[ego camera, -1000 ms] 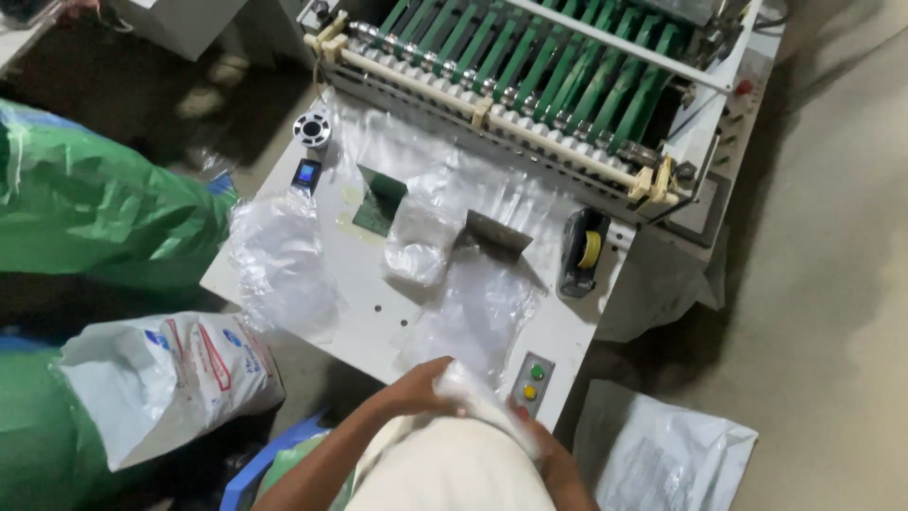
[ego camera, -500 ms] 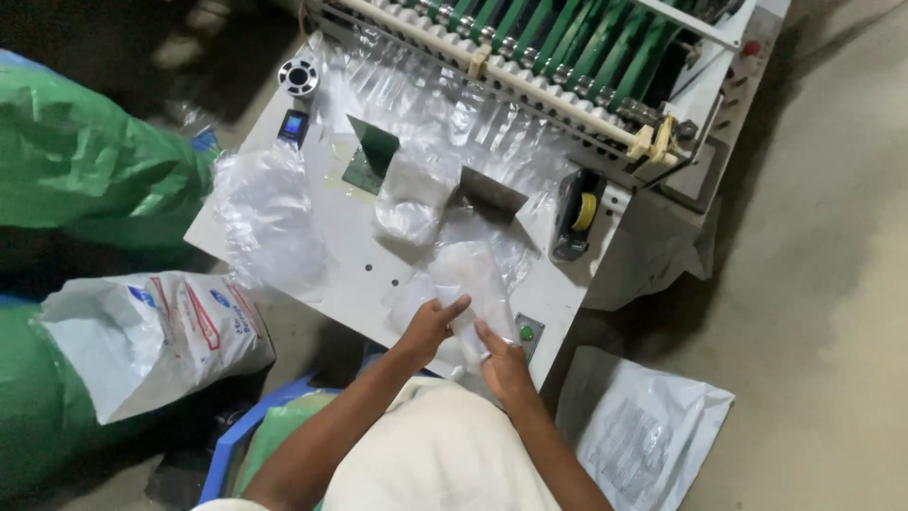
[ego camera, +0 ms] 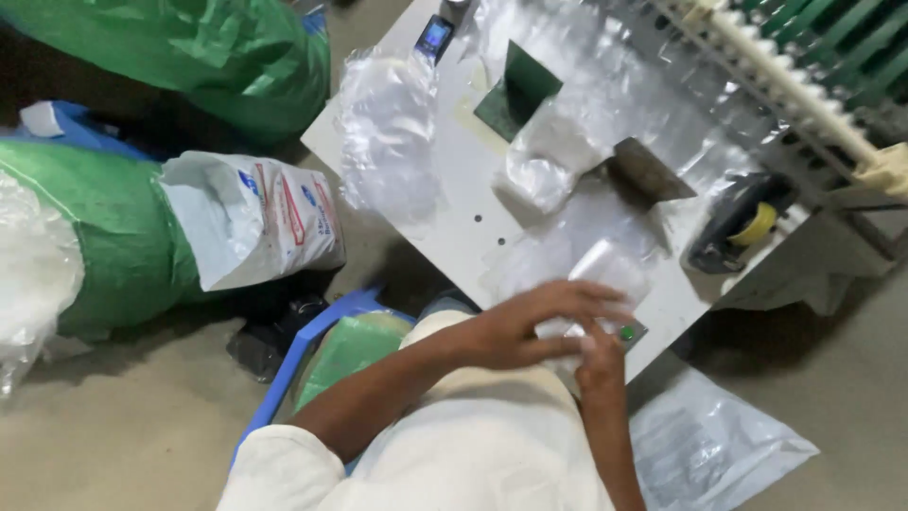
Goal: Collecting, folding, and stacking plastic bags as they are produced by a machine
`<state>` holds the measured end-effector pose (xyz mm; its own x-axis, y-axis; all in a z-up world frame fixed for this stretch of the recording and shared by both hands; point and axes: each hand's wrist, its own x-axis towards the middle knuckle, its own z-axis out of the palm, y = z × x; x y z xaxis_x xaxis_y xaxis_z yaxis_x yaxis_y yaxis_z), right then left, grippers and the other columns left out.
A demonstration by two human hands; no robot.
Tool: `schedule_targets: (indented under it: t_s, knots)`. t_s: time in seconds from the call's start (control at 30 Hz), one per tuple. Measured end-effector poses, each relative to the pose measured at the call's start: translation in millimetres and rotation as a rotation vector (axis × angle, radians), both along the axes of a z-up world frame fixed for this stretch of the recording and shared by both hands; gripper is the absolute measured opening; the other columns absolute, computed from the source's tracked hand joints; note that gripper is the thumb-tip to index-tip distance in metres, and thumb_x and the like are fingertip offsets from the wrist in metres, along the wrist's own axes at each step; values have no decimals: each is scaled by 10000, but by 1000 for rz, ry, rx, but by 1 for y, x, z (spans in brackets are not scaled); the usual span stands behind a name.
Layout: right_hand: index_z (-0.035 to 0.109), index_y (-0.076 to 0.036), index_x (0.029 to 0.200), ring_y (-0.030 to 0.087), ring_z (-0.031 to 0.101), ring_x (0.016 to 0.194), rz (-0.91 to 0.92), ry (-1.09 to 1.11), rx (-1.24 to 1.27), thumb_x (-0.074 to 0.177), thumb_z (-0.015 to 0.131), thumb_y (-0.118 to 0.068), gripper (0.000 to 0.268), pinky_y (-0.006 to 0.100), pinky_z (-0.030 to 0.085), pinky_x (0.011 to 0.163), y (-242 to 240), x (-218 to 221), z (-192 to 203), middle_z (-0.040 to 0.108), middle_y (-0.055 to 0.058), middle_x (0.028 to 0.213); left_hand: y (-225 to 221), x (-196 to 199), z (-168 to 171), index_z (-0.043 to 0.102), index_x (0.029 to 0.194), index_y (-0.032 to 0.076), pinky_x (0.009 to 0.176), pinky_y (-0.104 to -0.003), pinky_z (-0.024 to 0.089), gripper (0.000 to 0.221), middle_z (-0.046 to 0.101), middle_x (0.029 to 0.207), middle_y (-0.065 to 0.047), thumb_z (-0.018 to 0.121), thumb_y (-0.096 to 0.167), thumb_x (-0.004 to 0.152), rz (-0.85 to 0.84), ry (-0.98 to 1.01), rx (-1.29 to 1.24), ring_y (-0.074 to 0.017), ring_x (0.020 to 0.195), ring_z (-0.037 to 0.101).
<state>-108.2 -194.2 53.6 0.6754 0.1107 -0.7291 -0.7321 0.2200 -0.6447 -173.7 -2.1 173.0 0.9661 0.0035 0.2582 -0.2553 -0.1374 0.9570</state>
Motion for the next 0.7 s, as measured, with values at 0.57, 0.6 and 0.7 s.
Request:
schedule_targets:
  t_s: [0.57,0.6,0.7]
  knots:
    - [489,-76,1444,166,631,1174,-230,-123,-228,891,826,-107,649,440,514,1069,82,-32,59,663,66,1217,238,2,-279,720,983,132,868,-461,548,224,644,949,-53,831,291,871,653,652,495,-310,937,678]
    - [489,-76,1444,166,631,1174,-251,-152,-231,891,826,-107,649,440,514,1069,83,-33,61,663,66,1217,238,7,-271,720,983,132,868,-461,548,224,644,949,-53,831,291,871,640,620,485,-310,937,678]
    - [478,-88,1446,214,617,1184,-180,-85,-349,858,844,-143,695,512,468,1100,87,-33,76,654,118,1233,235,10,-254,691,966,111,852,-461,525,286,615,885,-84,616,371,1058,563,650,486,-319,898,664]
